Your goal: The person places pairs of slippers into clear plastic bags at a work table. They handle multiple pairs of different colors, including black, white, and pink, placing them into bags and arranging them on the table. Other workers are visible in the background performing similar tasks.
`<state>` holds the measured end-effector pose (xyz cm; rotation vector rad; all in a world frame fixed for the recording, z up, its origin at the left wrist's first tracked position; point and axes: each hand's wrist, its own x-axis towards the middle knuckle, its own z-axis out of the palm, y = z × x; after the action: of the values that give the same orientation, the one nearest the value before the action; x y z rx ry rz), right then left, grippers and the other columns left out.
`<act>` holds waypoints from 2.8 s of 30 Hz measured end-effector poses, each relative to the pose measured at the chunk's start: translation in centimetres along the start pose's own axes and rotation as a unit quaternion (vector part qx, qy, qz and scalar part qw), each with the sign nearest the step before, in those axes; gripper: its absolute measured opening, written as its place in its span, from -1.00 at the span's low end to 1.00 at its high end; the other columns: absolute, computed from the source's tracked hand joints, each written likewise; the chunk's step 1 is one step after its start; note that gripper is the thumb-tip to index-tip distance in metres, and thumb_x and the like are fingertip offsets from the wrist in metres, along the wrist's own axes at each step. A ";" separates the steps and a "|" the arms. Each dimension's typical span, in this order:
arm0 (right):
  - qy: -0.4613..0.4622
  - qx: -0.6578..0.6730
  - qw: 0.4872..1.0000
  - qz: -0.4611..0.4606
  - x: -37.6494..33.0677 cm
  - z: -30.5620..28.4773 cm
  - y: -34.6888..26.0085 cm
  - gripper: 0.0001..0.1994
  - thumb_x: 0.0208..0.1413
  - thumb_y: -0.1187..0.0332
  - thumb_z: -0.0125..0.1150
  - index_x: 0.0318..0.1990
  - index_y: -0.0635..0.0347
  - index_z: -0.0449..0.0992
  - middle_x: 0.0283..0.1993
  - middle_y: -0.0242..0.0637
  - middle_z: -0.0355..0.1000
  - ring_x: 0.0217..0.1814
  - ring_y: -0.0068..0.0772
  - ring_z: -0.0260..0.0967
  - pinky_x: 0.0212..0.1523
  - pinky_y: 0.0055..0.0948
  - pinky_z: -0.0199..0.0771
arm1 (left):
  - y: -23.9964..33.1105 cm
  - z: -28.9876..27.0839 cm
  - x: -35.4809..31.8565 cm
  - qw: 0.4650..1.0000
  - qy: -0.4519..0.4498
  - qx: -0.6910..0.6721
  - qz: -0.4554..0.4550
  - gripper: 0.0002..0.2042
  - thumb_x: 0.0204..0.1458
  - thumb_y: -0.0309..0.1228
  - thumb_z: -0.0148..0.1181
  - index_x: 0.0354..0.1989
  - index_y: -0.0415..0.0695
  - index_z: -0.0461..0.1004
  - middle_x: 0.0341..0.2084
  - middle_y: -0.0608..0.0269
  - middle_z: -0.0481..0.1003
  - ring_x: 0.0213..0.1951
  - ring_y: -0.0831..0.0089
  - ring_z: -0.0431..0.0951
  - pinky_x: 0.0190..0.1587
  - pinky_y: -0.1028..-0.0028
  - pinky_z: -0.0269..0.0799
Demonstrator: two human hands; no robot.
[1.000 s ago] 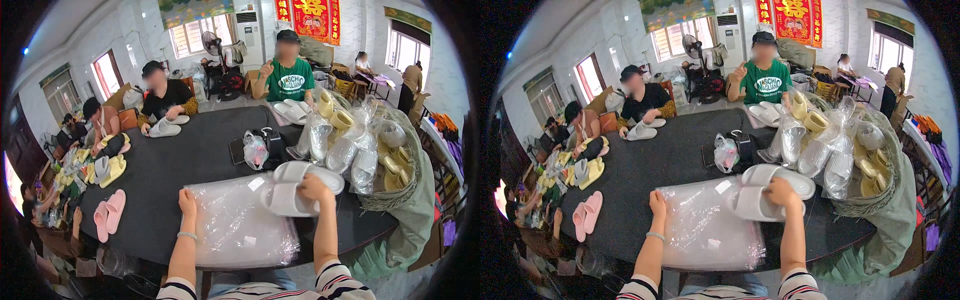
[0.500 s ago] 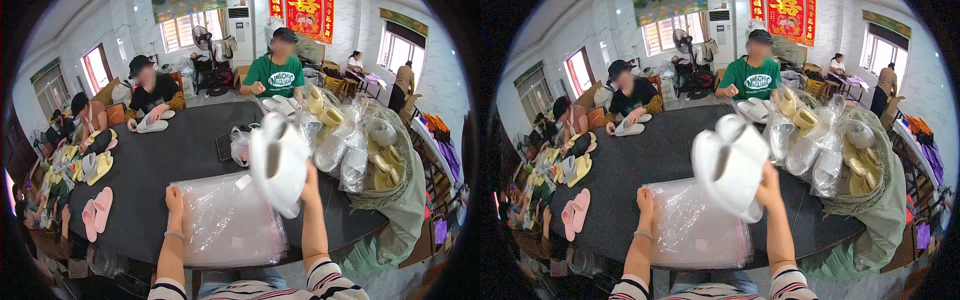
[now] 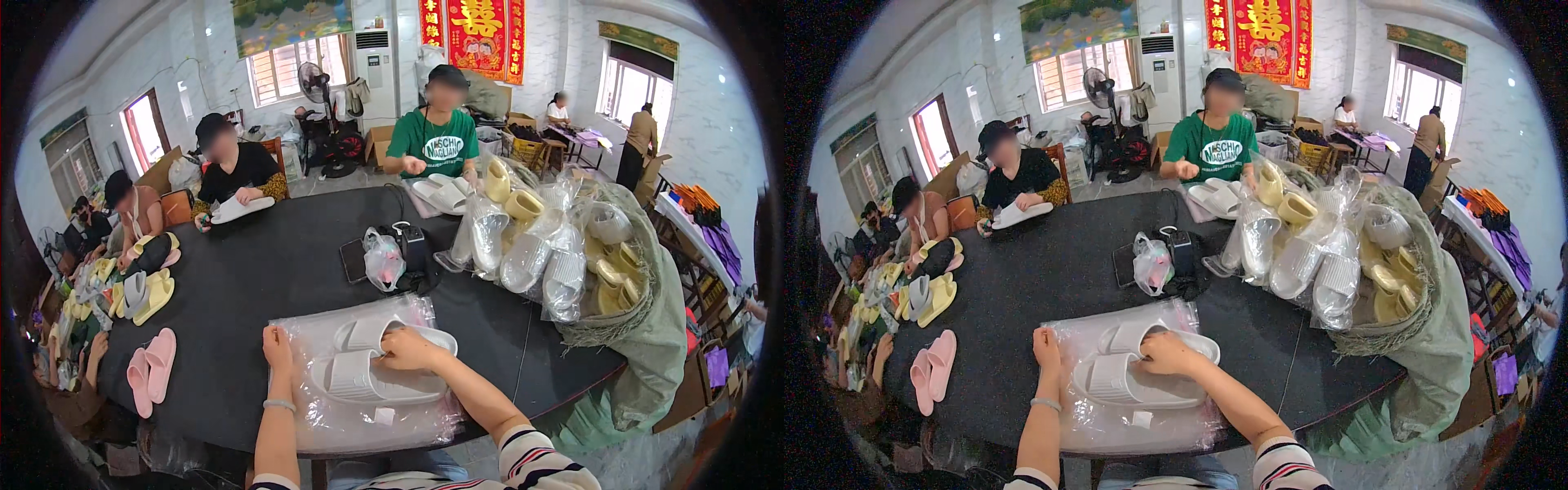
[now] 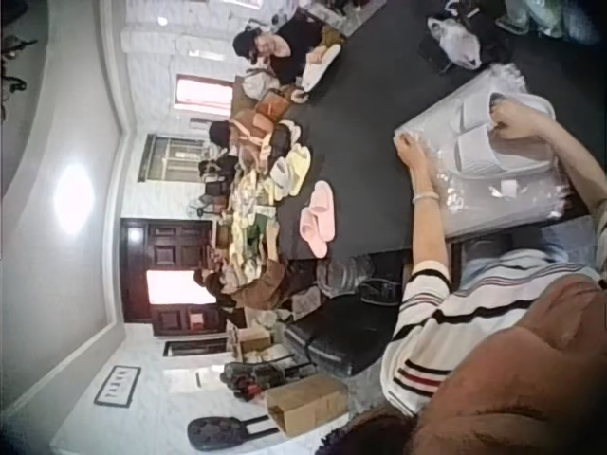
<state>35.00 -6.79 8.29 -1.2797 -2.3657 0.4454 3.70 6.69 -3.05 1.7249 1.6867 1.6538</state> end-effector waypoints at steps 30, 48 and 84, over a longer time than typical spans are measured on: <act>-0.060 0.063 0.996 0.014 0.3 3.2 3.3 -0.50 -0.05 -0.02 0.21 -0.60 0.39 0.48 -0.49 0.11 0.42 -0.39 0.06 0.39 -0.29 -0.09 0.36 | 4.3 -17.5 -7.7 0.838 -0.335 -0.198 -0.383 -0.57 0.07 -0.52 0.11 0.09 -0.30 0.14 -0.41 -0.04 0.50 -0.52 0.23 0.58 -0.52 0.26 0.58; -0.065 0.083 0.994 0.005 0.2 3.2 3.4 -0.49 -0.02 -0.01 0.20 -0.57 0.41 0.49 -0.53 0.08 0.42 -0.45 0.01 0.38 -0.34 -0.11 0.35 | 5.0 -21.1 -11.0 0.847 -0.261 -0.214 -0.410 -0.75 0.16 -0.50 0.04 -0.04 -0.37 0.29 -0.45 -0.08 0.53 -0.52 0.25 0.58 -0.49 0.29 0.60; -0.045 0.040 0.997 -0.055 0.2 2.3 2.3 -0.60 -0.06 0.05 0.26 -0.57 0.30 0.53 -0.43 -0.04 0.47 -0.29 0.03 0.39 -0.24 -0.14 0.37 | 8.3 -10.7 -10.3 0.898 -0.308 0.255 0.187 -0.53 0.07 -0.27 0.08 0.16 -0.20 0.31 0.17 0.01 0.30 0.24 0.13 0.24 0.27 0.16 0.11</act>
<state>35.41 -5.59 5.31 -1.1076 -2.4516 0.5689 2.89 -9.69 1.57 2.5889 1.5975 0.6162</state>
